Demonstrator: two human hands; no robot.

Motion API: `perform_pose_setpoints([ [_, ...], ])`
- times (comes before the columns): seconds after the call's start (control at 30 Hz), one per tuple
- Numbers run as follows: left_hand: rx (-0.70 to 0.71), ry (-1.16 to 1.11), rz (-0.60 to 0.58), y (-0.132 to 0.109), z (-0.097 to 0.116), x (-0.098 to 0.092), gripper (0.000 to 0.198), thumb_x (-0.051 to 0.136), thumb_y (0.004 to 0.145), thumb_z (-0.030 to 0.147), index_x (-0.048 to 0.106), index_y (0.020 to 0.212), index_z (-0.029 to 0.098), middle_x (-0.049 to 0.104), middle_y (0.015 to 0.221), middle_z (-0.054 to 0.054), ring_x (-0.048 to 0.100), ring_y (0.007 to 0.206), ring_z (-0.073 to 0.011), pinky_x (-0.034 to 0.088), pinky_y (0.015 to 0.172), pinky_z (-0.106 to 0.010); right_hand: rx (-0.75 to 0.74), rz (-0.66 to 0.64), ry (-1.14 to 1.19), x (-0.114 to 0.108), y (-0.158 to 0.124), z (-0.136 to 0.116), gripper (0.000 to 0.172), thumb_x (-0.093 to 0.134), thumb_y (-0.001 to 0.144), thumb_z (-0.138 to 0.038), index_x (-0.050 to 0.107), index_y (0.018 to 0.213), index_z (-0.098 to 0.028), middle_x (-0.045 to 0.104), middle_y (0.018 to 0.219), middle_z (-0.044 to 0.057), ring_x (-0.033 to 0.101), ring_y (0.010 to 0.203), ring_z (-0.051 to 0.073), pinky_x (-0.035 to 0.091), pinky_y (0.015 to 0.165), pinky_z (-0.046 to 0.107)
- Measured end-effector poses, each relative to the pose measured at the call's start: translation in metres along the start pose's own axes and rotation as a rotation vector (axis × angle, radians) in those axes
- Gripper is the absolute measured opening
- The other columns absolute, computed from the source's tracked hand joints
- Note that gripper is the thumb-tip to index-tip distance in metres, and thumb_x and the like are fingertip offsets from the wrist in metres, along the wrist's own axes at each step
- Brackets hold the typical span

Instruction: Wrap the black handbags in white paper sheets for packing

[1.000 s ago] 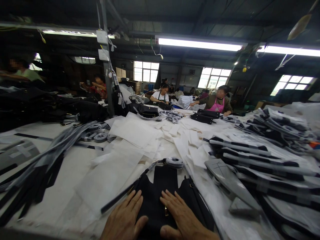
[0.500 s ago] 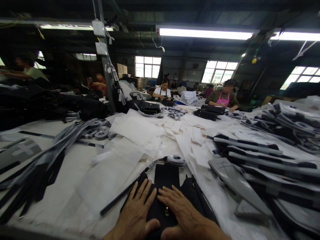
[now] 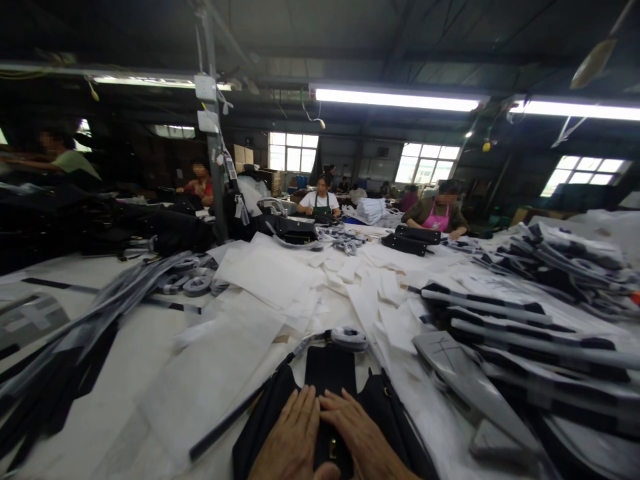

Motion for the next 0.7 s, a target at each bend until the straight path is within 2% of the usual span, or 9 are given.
perform_pose_setpoints([
  [0.1, 0.004, -0.018, 0.047, -0.001, -0.003, 0.003, 0.072, 0.054, 0.093, 0.055, 0.040, 0.145, 0.007, 0.062, 0.134, -0.015, 0.055, 0.126, -0.0251, 0.043, 0.106, -0.033, -0.045, -0.014, -0.025, 0.000, 0.001, 0.004, 0.055, 0.060, 0.094, -0.045, 0.050, 0.143, -0.024, 0.054, 0.146, 0.008, 0.047, 0.137, 0.026, 0.032, 0.118, 0.046],
  [0.23, 0.057, 0.109, 0.119, -0.001, -0.006, 0.003, 0.044, 0.047, 0.097, 0.029, 0.049, 0.137, 0.010, 0.068, 0.127, -0.009, 0.059, 0.120, -0.0198, 0.043, 0.105, -0.028, -0.112, 0.007, -0.099, -0.001, 0.004, 0.009, 0.045, 0.052, 0.101, -0.039, 0.047, 0.145, -0.027, 0.057, 0.144, 0.006, 0.051, 0.134, 0.023, 0.038, 0.116, 0.042],
  [0.33, 0.056, 0.159, 0.128, 0.000, -0.007, 0.005, 0.041, 0.040, 0.094, 0.014, 0.051, 0.134, 0.013, 0.069, 0.124, -0.006, 0.062, 0.117, -0.0172, 0.044, 0.103, -0.027, -0.159, 0.060, -0.167, 0.003, 0.004, 0.013, 0.039, 0.047, 0.104, -0.032, 0.049, 0.142, -0.026, 0.059, 0.141, 0.005, 0.053, 0.132, 0.020, 0.040, 0.115, 0.037],
  [0.47, 0.067, 0.189, 0.140, 0.000, -0.006, 0.005, 0.044, 0.036, 0.090, 0.007, 0.056, 0.129, 0.012, 0.070, 0.124, -0.006, 0.063, 0.116, -0.0172, 0.045, 0.103, -0.027, -0.218, 0.127, -0.232, 0.007, 0.003, 0.016, 0.038, 0.048, 0.103, -0.033, 0.050, 0.141, -0.025, 0.062, 0.138, 0.005, 0.055, 0.130, 0.019, 0.042, 0.113, 0.033],
  [0.7, 0.080, 0.202, 0.168, 0.000, -0.008, 0.007, 0.039, 0.036, 0.092, 0.008, 0.060, 0.122, 0.012, 0.071, 0.122, -0.006, 0.065, 0.113, -0.0166, 0.043, 0.106, -0.026, -0.234, 0.146, -0.268, 0.008, 0.004, 0.018, 0.042, 0.051, 0.102, -0.033, 0.047, 0.143, -0.027, 0.063, 0.137, 0.003, 0.058, 0.128, 0.019, 0.044, 0.111, 0.030],
])
Point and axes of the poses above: each hand's wrist, its own y-axis towards the middle knuckle, its own x-axis out of the palm, z = x × y, the point moved 4 cm from there along y, towards the middle knuckle
